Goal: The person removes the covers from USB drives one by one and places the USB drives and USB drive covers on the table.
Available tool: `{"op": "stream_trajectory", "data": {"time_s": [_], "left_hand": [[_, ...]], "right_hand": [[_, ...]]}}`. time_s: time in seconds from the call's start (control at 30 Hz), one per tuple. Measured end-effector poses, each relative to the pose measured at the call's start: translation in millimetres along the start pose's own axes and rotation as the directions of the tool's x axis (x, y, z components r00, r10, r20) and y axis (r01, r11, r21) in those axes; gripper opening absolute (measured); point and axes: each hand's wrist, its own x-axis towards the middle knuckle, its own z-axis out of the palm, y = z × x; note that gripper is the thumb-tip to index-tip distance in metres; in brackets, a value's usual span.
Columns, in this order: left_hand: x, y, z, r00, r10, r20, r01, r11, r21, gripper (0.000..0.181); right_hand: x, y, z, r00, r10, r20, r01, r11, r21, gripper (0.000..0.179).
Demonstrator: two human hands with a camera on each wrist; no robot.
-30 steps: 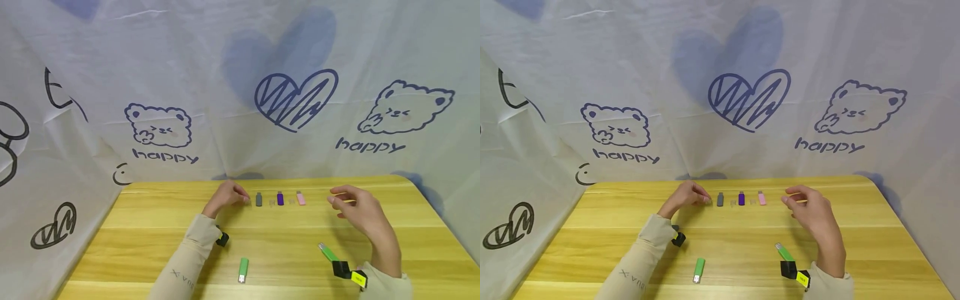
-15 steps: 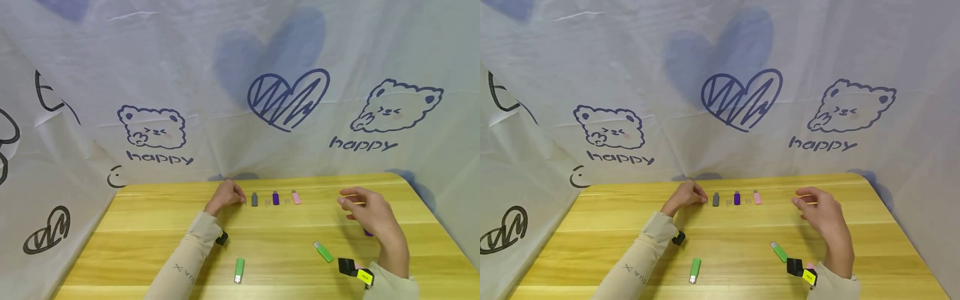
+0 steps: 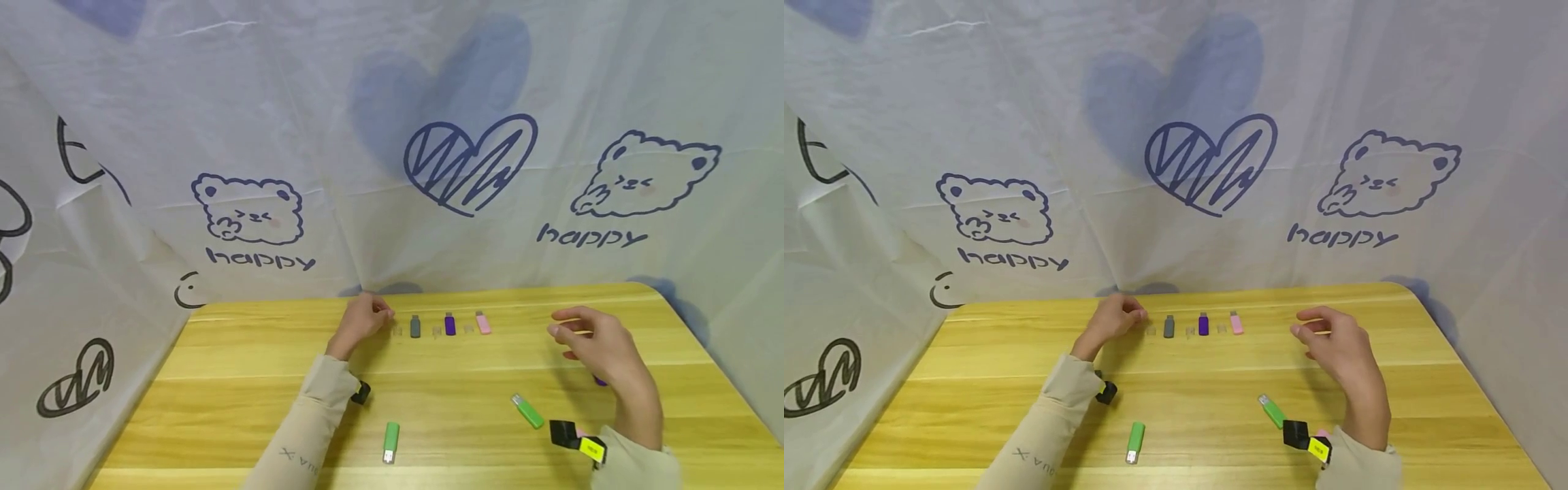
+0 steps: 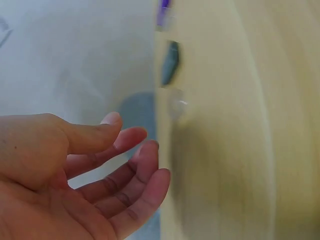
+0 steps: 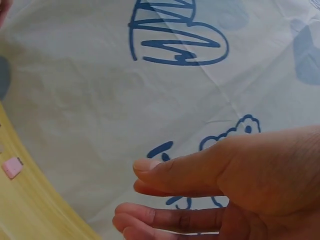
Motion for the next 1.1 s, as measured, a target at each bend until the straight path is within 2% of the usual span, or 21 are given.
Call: {"op": "stream_trajectory", "data": {"time_s": [0.23, 0.5, 0.67, 0.8, 0.97, 1.1], "left_hand": [[-21.7, 6.2, -8.5, 0.999, 0.013, -0.038, -0.019, 0.986, -0.167, 0.02], [-42.3, 9.2, -10.4, 0.99, 0.028, -0.14, -0.071, 0.949, -0.308, 0.021], [-46.4, 6.1, -9.7, 0.981, 0.049, -0.189, -0.119, 0.919, -0.376, 0.02], [-47.9, 7.1, -12.2, 0.975, 0.055, -0.216, -0.141, 0.901, -0.409, 0.018], [-48.2, 14.6, -14.4, 0.98, 0.048, -0.195, -0.13, 0.892, -0.434, 0.019], [-51.3, 16.9, -15.9, 0.981, 0.05, -0.186, -0.126, 0.895, -0.428, 0.019]], "right_hand": [[3.2, -3.7, 8.0, 0.998, 0.008, 0.056, -0.006, 0.999, -0.045, 0.042], [7.8, -4.3, 16.4, 0.998, -0.009, 0.066, 0.014, 0.997, -0.07, 0.039], [10.8, -2.3, 22.2, 0.996, 0.017, 0.085, -0.009, 0.996, -0.088, 0.04], [13.8, -7.1, 24.0, 0.997, -0.01, 0.08, 0.019, 0.993, -0.114, 0.039], [13.5, -15.9, 27.3, 0.998, -0.057, 0.037, 0.062, 0.986, -0.157, 0.037], [13.1, -15.8, 35.2, 0.997, -0.054, 0.059, 0.065, 0.979, -0.193, 0.037]]}}
